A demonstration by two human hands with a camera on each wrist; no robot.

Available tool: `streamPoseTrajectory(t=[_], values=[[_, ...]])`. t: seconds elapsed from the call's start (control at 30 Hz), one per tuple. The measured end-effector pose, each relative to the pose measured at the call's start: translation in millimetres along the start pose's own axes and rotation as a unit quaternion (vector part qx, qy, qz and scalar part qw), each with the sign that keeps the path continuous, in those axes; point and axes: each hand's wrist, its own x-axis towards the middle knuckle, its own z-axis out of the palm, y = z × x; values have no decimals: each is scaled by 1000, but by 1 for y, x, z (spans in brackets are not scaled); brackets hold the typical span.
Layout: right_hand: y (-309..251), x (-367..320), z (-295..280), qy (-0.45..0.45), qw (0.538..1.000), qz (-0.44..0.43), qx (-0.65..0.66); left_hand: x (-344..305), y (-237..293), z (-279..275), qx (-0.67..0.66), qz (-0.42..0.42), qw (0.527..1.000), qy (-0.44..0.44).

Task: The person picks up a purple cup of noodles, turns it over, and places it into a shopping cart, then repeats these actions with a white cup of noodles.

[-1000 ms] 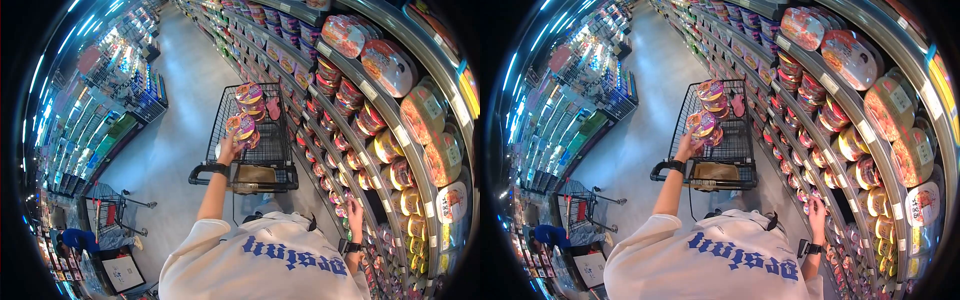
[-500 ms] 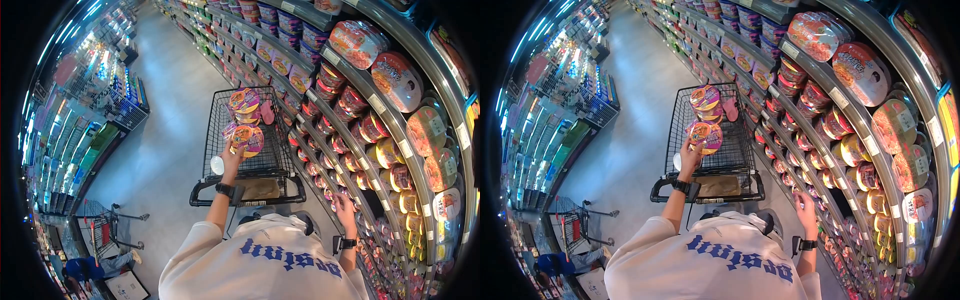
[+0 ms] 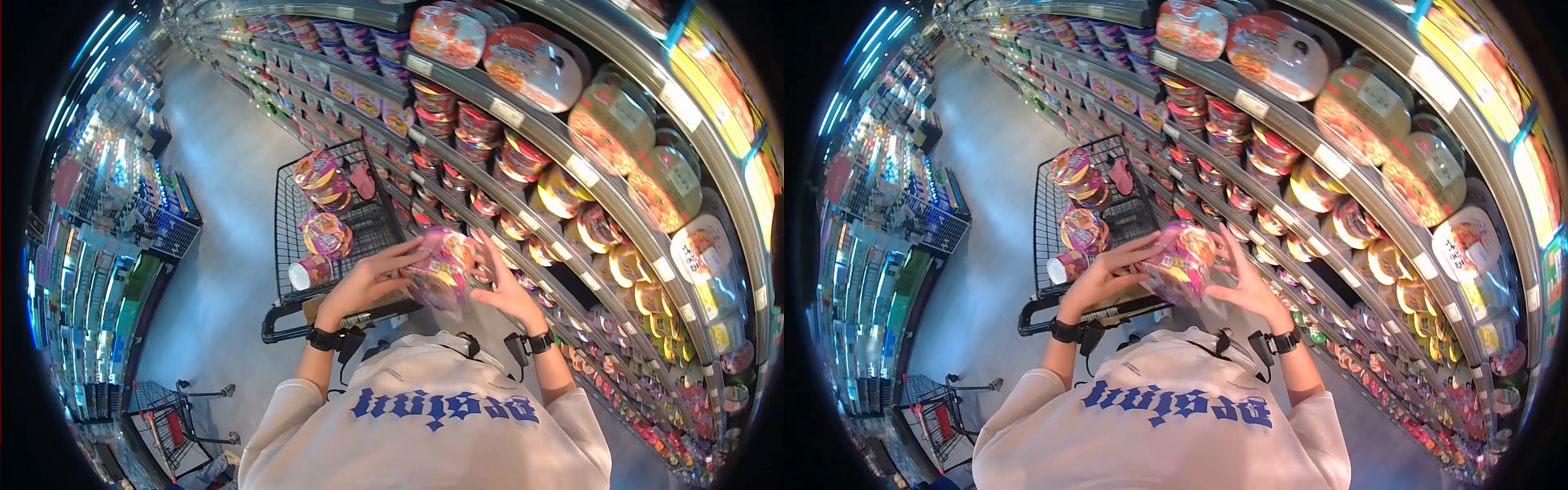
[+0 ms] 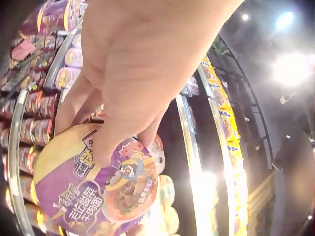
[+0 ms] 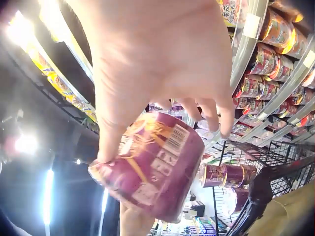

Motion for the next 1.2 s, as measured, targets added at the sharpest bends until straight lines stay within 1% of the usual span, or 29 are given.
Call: streamPoseTrajectory(t=[0.07, 0.1, 0.17, 0.2, 0.23, 0.27, 0.3, 0.33, 0.37, 0.47, 0.5, 0.6, 0.63, 0.73, 0.77, 0.83, 0.9, 0.97, 1.03, 1.07, 1.13, 1.17, 1.2], values=[[23, -24, -18, -35, 995, 16, 94, 10, 25, 26, -54, -21, 998, -39], [32, -34, -26, -54, 988, 23, 142, 16, 32, 43, -58, -42, 997, -28], [47, -59, -40, 15, 977, 105, 186, 25, 28, 80, -173, -92, 979, 61], [52, -69, -43, 45, 972, 136, 185, 29, 19, 98, -229, -118, 960, 106], [50, -78, -44, 76, 965, 166, 186, 35, 3, 114, -233, -102, 961, 106], [47, -85, -45, 69, 958, 163, 226, 40, -10, 133, -230, -98, 958, 139], [28, -90, -45, 62, 949, 162, 265, 45, -19, 156, -228, -95, 954, 172], [19, -95, -46, 53, 938, 161, 302, 50, -16, 174, -225, -92, 947, 208], [26, -101, -47, 63, 932, 174, 312, 50, -11, 187, -207, -116, 942, 236], [32, -123, -59, -13, 918, 188, 348, 44, 6, 212, -293, -214, 888, 282], [31, -127, -57, 3, 915, 197, 352, 39, 11, 216, -293, -238, 887, 266], [34, -138, -61, -57, 902, 215, 370, 27, 24, 234, -392, -181, 864, 258], [31, -140, -59, -52, 900, 214, 378, 23, 25, 237, -397, -184, 866, 243], [18, -145, -48, -73, 917, 192, 340, 19, 44, 243, -503, -167, 818, 224], [15, -147, -46, -75, 923, 198, 321, 17, 37, 242, -495, -160, 824, 223], [10, -148, -42, -78, 934, 206, 281, 11, 39, 238, -524, -155, 806, 227], [19, -154, -55, -91, 943, 202, 248, 3, 51, 234, -541, -158, 794, 229], [23, -152, -68, -63, 955, 221, 189, -9, 51, 228, -556, -164, 782, 229], [16, -149, -74, -14, 975, 163, 149, -24, 51, 222, -558, -183, 775, 235], [9, -149, -72, 12, 982, 136, 128, -30, 55, 222, -572, -201, 757, 245], [-16, -147, -57, -4, 992, 83, 93, -41, 62, 221, -601, -234, 717, 265], [-25, -147, -47, -13, 995, 58, 75, -48, 55, 221, -610, -244, 710, 254], [-30, -148, -34, -38, 996, 55, 51, -56, 48, 224, -604, -246, 719, 242]])
